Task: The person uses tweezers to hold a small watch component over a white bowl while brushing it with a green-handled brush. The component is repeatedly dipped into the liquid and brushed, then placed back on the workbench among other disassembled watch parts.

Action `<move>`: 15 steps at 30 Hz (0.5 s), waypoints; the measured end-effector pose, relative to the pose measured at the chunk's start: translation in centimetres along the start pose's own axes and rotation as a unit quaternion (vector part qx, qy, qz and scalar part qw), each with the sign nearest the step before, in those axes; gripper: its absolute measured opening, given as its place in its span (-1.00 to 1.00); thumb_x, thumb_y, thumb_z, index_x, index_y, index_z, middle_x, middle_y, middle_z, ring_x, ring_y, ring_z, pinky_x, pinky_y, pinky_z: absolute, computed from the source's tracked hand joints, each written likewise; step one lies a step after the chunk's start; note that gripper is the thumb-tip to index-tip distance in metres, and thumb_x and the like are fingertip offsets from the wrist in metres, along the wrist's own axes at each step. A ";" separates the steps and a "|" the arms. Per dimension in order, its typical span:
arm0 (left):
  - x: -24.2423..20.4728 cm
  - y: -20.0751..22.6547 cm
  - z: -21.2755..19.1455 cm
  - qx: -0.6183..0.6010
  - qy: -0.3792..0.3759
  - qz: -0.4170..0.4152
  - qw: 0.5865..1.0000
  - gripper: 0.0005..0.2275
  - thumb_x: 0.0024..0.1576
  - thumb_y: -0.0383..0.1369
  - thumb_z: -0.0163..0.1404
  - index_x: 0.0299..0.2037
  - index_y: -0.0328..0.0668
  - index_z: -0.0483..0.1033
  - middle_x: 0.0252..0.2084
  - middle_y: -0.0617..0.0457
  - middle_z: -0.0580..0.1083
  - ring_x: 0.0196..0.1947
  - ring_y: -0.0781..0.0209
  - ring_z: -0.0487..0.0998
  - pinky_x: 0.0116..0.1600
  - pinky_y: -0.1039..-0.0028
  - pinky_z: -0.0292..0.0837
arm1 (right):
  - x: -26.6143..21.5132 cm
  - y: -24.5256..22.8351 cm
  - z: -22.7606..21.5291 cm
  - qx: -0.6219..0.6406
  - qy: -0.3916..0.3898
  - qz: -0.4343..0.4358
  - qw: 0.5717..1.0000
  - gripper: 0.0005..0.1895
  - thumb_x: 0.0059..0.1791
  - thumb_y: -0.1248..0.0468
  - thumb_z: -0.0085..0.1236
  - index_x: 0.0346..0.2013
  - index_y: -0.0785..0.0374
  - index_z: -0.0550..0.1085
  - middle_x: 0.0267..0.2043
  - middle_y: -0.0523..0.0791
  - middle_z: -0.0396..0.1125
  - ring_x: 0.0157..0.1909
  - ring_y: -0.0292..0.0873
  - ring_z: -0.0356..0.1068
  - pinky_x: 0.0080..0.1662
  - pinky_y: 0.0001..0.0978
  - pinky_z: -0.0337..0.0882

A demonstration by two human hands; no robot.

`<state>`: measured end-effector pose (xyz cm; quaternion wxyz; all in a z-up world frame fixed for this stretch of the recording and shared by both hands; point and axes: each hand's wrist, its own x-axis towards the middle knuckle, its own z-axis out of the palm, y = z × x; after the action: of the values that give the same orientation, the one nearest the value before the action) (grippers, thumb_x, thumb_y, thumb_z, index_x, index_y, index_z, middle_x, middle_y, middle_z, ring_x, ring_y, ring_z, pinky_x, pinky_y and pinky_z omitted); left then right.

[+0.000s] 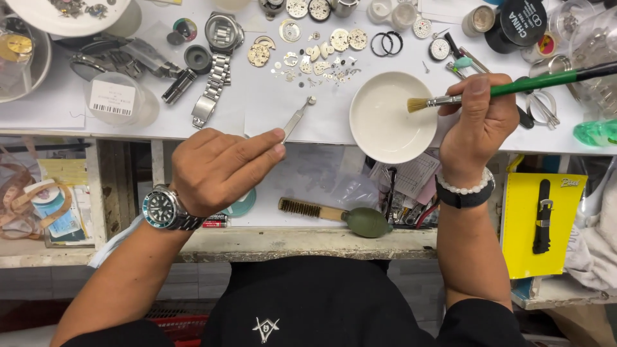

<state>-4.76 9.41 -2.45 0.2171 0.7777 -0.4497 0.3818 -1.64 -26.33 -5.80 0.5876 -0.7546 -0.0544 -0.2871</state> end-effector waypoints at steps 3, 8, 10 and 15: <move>-0.1 -0.2 -0.7 -0.016 0.000 -0.017 1.000 -0.95 0.26 -0.57 0.17 -0.15 -0.29 0.70 -0.14 -0.11 0.69 -0.51 0.24 0.55 -0.47 0.47 0.24 | -0.1 -0.1 -0.1 0.002 0.002 0.006 1.000 -0.62 0.24 0.07 -0.05 -0.24 0.35 0.36 -0.35 -0.02 0.29 -0.52 -0.13 0.26 -0.44 -0.40 0.37; -1.6 -0.5 -0.2 -0.054 0.049 -0.061 0.995 -0.91 0.22 -0.45 0.28 -0.15 -0.27 0.68 -0.24 -0.10 0.70 -0.46 0.22 0.66 -0.49 0.51 0.35 | 0.3 -2.3 -0.4 -0.015 0.018 -0.024 0.999 -0.56 0.24 0.02 -0.07 -0.25 0.38 0.38 -0.31 0.01 0.26 -0.46 -0.11 0.22 -0.41 -0.33 0.41; -1.1 0.1 0.1 -0.091 0.063 -0.079 0.991 -0.89 0.22 -0.45 0.26 -0.13 -0.30 0.65 -0.25 -0.12 0.69 -0.37 0.17 0.73 -0.46 0.52 0.45 | 0.5 -3.3 -0.3 -0.032 0.037 -0.041 0.998 -0.53 0.24 -0.02 -0.08 -0.25 0.37 0.39 -0.33 0.00 0.26 -0.50 -0.14 0.17 -0.40 -0.33 0.41; 2.4 2.6 2.4 -0.223 0.069 -0.179 0.956 -0.80 0.17 -0.53 0.29 -0.10 -0.42 0.53 -0.23 -0.23 0.64 -0.18 -0.08 0.76 -0.30 0.41 0.60 | 0.4 -1.3 -1.5 -0.065 -0.008 -0.147 0.987 -0.73 0.26 0.14 -0.10 -0.17 0.27 0.41 -0.20 -0.05 0.37 -0.17 -0.07 0.39 -0.12 -0.29 0.42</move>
<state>-5.33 5.18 -2.09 0.4806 0.7491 -0.3603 0.2795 -2.41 -27.38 -4.33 0.4878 -0.7774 -0.1507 -0.3675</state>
